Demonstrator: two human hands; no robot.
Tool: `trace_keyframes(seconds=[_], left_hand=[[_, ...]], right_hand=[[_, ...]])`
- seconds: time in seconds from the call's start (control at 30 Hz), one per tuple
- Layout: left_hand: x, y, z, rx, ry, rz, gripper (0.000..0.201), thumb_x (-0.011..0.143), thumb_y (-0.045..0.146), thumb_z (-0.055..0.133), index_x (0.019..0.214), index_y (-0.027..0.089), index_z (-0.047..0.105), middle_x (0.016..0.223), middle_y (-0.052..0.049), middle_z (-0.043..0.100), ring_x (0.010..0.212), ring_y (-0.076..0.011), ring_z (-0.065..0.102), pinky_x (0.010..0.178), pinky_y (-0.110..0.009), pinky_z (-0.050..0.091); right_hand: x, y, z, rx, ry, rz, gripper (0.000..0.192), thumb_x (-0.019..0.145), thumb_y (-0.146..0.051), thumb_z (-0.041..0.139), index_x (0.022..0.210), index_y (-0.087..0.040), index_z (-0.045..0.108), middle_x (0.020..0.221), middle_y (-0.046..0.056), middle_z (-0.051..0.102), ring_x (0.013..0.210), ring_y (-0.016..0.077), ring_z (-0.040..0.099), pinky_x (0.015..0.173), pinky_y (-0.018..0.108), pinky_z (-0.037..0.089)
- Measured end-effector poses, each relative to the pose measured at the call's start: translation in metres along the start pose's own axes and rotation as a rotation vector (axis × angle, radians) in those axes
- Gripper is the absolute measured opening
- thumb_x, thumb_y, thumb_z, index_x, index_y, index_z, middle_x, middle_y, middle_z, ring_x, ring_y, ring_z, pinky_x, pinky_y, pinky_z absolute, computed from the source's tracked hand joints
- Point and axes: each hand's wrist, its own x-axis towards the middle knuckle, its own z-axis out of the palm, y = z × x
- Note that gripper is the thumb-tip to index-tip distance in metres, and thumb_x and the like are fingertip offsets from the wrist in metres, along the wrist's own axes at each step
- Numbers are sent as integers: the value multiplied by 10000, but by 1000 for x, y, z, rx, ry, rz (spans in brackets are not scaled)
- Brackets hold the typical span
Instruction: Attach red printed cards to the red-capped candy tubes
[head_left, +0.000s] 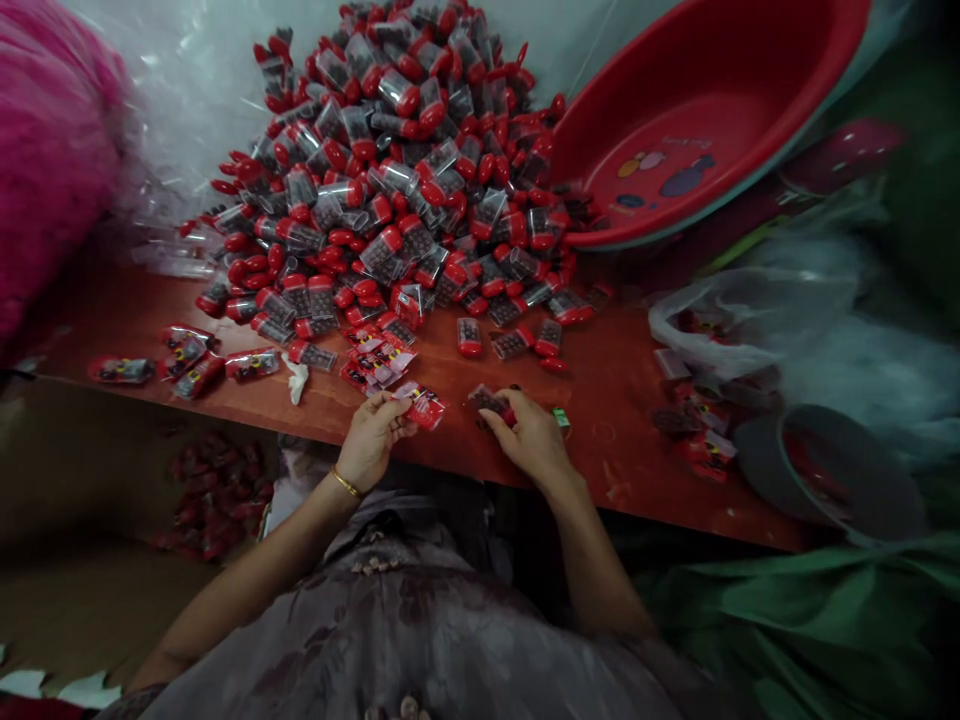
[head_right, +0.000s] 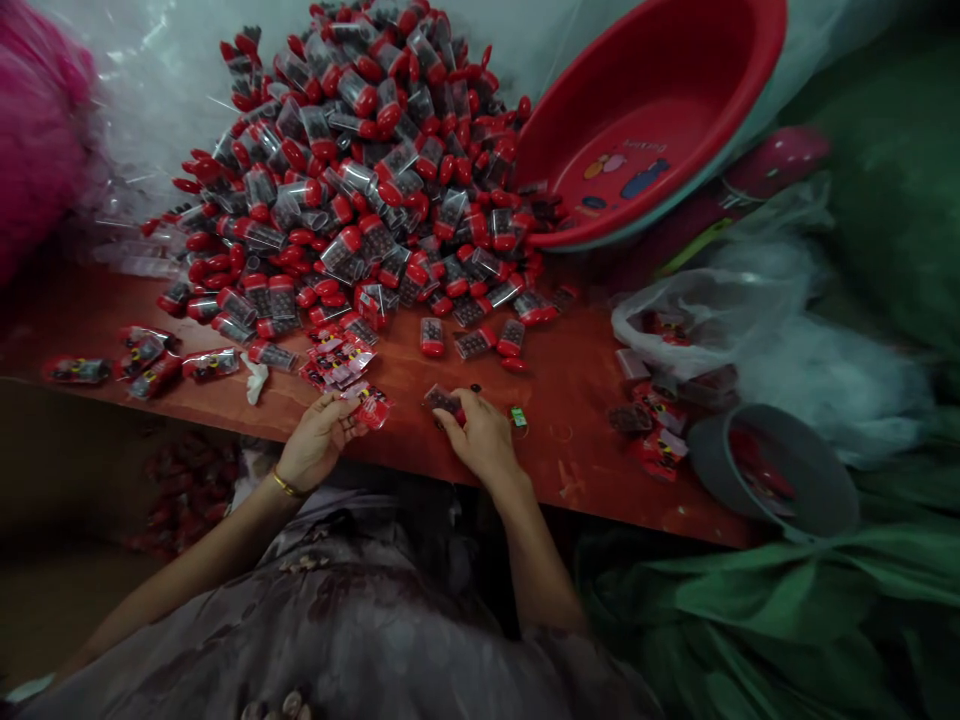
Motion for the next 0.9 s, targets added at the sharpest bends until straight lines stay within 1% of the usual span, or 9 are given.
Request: trace_keyframes(seconds=[0.1, 0.2, 0.27, 0.33, 0.37, 0.5, 0.57, 0.73, 0.9], left_hand=[[2, -5, 3, 22, 43, 71, 360, 476, 274, 776, 624, 173, 464, 549, 77, 540, 480, -58, 510, 532, -205, 436], [3, -14, 6, 104, 49, 177, 317, 504, 269, 760, 578, 166, 470, 503, 88, 496, 467, -49, 472, 519, -193, 402], [3, -18, 7, 174, 44, 241, 287, 515, 244, 756, 572, 159, 488, 496, 85, 493, 475, -44, 455, 511, -183, 373], [1, -20, 7, 185, 46, 270, 277, 501, 223, 772, 624, 152, 534, 541, 77, 533, 500, -42, 463, 526, -179, 373], [0, -20, 8, 170, 41, 251, 295, 494, 232, 783, 669, 150, 560, 569, 71, 557, 509, -44, 477, 535, -182, 384], [0, -12, 7, 140, -47, 53, 401, 496, 373, 807, 762, 131, 630, 587, 26, 616, 487, -71, 530, 519, -208, 423], [2, -6, 6, 123, -61, 22, 424, 472, 407, 819, 735, 121, 648, 602, 8, 635, 488, -73, 543, 513, -207, 436], [7, 7, 2, 34, -33, 10, 397, 453, 404, 837, 657, 127, 639, 581, 12, 626, 495, -65, 547, 513, -191, 458], [6, 9, 2, 2, -35, -34, 408, 446, 406, 843, 672, 131, 642, 631, -1, 646, 533, -73, 558, 520, -195, 472]], right_hand=[[-22, -27, 10, 426, 56, 192, 318, 811, -467, 542, 973, -194, 556, 702, 8, 643, 521, 144, 585, 540, 285, 474], [-29, -54, 21, 768, 123, 296, 293, 775, -466, 587, 890, -203, 530, 685, -21, 635, 519, 125, 606, 514, 250, 494], [-25, -65, 28, 902, 155, 352, 290, 736, -445, 631, 852, -206, 515, 666, -41, 619, 505, 118, 607, 494, 242, 504], [-17, -70, 33, 948, 192, 381, 292, 687, -402, 681, 818, -205, 509, 651, -57, 606, 471, 105, 589, 470, 231, 503], [-13, -71, 35, 946, 218, 383, 290, 668, -375, 699, 805, -204, 510, 645, -63, 601, 458, 97, 580, 465, 224, 500], [-2, -76, 38, 937, 246, 358, 280, 670, -348, 701, 827, -198, 524, 684, -57, 616, 458, 88, 582, 464, 213, 496], [-1, -78, 36, 946, 233, 336, 286, 691, -373, 686, 852, -197, 529, 731, -46, 628, 465, 86, 591, 465, 214, 494], [-12, -79, 30, 936, 206, 267, 252, 795, -428, 581, 892, -205, 516, 690, -44, 633, 428, 75, 559, 453, 213, 466], [-29, -80, 31, 945, 143, 214, 243, 850, -450, 501, 890, -211, 509, 655, -45, 610, 428, 73, 530, 440, 208, 442]])
